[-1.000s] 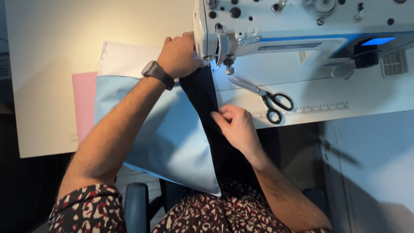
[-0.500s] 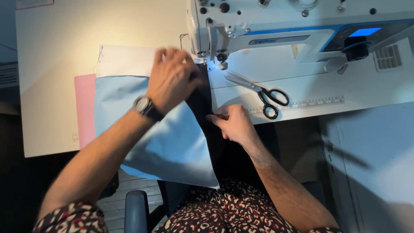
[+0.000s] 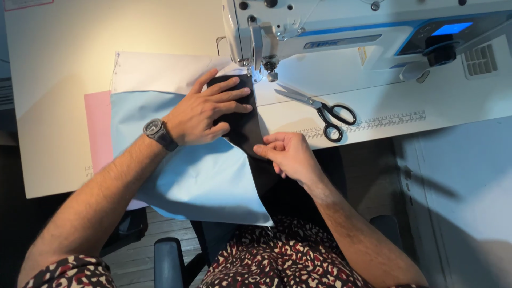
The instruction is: Sewing and assembling different pieces of fabric into a bag using an industrial sewing machine.
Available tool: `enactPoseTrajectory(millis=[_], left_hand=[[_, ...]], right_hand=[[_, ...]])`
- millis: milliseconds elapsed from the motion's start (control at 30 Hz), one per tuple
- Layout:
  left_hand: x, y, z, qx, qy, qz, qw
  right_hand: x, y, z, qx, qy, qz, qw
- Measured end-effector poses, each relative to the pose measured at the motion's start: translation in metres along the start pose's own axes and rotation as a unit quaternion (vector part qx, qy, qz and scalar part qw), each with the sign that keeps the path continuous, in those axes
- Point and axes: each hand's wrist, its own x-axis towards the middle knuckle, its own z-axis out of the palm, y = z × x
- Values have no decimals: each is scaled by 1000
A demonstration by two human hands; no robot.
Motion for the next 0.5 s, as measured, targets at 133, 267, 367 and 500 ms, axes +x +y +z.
enactPoseTrajectory(millis=[133,267,367,500], left_hand=[[0,6,2,-7,6,-11,1000],[0,8,1,8,24,-5,1000],[2,8,2,27,20,-10,999],[1,11,5,31,20,-21,999]], right_hand=[[-20,-5,5,-7,0,44,999],[-32,13,6,0,-22,16,1000],[-38,20,4,61,-57,34,996],[-38,39,-1,73,-62,61,994]])
